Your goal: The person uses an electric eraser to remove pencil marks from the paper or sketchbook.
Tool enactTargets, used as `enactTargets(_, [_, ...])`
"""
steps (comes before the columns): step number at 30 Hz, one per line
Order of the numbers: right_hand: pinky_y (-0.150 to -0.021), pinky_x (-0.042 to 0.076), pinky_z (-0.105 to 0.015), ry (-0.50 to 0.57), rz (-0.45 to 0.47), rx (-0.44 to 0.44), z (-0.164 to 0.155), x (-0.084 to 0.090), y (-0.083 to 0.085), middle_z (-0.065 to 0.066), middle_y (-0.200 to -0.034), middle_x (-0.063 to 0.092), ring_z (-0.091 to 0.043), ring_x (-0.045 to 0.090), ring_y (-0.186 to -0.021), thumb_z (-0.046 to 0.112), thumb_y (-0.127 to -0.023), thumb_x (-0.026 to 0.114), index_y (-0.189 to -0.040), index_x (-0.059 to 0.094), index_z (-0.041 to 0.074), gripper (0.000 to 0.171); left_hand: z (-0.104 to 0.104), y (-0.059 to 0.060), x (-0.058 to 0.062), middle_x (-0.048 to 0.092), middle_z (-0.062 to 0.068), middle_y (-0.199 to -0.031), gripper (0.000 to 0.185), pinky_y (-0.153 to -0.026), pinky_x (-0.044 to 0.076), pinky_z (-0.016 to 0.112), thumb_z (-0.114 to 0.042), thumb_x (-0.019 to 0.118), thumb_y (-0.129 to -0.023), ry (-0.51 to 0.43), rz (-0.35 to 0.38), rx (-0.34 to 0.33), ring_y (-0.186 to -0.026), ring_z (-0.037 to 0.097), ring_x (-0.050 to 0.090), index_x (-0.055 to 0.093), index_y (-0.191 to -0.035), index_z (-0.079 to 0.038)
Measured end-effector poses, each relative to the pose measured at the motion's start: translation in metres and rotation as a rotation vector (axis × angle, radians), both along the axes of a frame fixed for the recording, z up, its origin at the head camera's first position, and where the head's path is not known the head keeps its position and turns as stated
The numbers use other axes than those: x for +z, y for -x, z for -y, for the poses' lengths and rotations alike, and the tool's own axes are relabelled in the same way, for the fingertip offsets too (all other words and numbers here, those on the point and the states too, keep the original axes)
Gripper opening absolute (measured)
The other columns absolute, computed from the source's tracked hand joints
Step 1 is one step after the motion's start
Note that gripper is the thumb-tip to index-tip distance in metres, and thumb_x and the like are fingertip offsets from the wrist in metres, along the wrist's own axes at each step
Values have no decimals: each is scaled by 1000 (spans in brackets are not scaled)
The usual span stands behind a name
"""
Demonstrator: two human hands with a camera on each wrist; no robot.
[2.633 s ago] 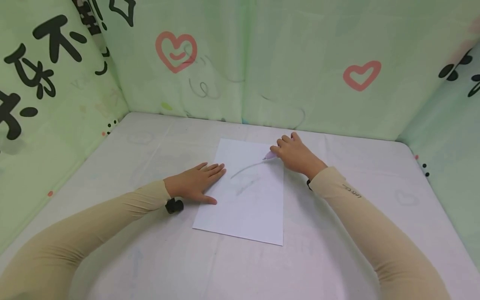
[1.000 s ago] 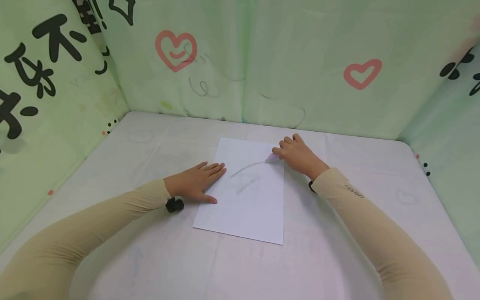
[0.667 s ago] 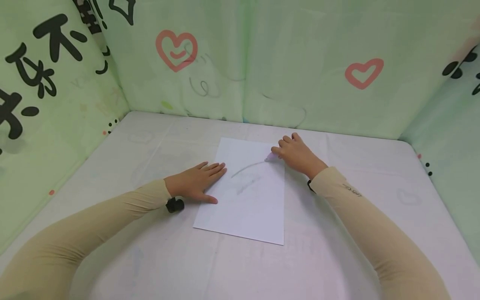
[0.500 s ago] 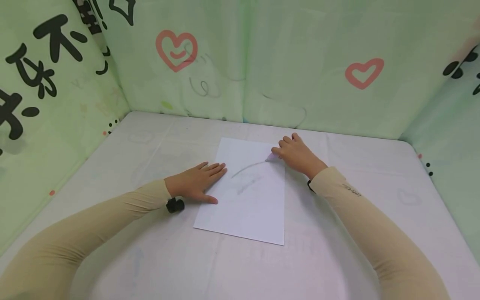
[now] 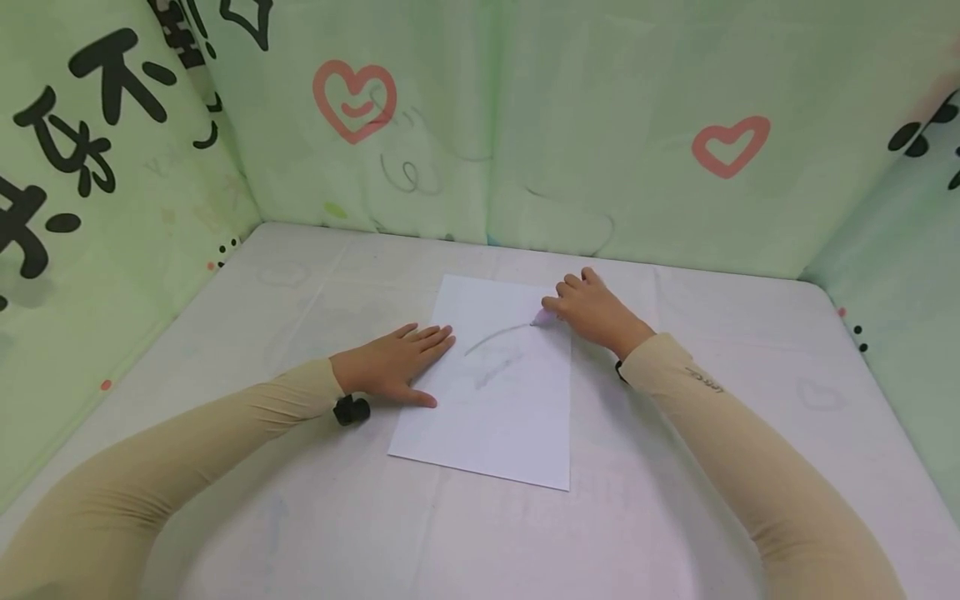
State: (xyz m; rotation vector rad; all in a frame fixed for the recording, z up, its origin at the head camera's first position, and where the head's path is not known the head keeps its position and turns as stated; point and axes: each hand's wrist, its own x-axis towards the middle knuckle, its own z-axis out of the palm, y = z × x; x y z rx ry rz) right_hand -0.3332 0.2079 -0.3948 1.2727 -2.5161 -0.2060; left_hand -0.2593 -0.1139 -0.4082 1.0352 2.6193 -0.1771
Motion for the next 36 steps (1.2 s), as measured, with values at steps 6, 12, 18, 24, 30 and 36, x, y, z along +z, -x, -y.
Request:
enactTargets(6, [-77,36,-44,-5,-3,-5,1,1,0,-9,-76,56,-27,50,-76,-4,-80,67,-92,64,12,21,0,0,0,3,8,-160,97,-120,6,44,-68,44,-86,3,6,7,-148,22,7,5,-152,-10])
enactTargets(12, [-78,36,-45,-28,13,-22,2,3,0,-10,-77,56,-28,50,-77,-4,-81,65,-92,63,12,20,0,-1,1,4,8,-160,97,-120,6,44,-68,44,-86,5,3,5,-148,22,7,5,-152,-10])
enactTargets(18, [-79,37,-45,-49,31,-28,2,4,0,-10,-79,57,-28,50,-78,-3,-82,65,-94,62,12,19,1,-1,1,5,9,-160,96,-120,7,44,-67,45,-87,6,-2,-5,-148,23,8,6,-152,-9])
enactTargets(24, [-79,37,-45,-33,22,-29,4,1,1,-10,-79,58,-28,51,-78,-1,-81,67,-93,62,12,18,1,-1,1,6,10,-160,95,-120,7,45,-66,45,-87,-3,-2,-15,-148,24,9,7,-152,-8])
enactTargets(30, [-80,37,-46,-50,39,-40,5,2,0,-10,-81,59,-28,50,-79,0,-81,67,-95,62,12,19,1,-2,2,6,10,-160,96,-120,8,45,-67,45,-87,-5,-1,-13,-148,24,9,7,-152,-8])
enactTargets(36, [-79,36,-45,-42,28,-34,4,2,0,-10,-80,59,-27,50,-78,-1,-81,67,-94,62,12,19,0,-2,3,5,8,-160,96,-120,7,44,-68,44,-86,7,-2,-2,-148,23,8,6,-152,-9])
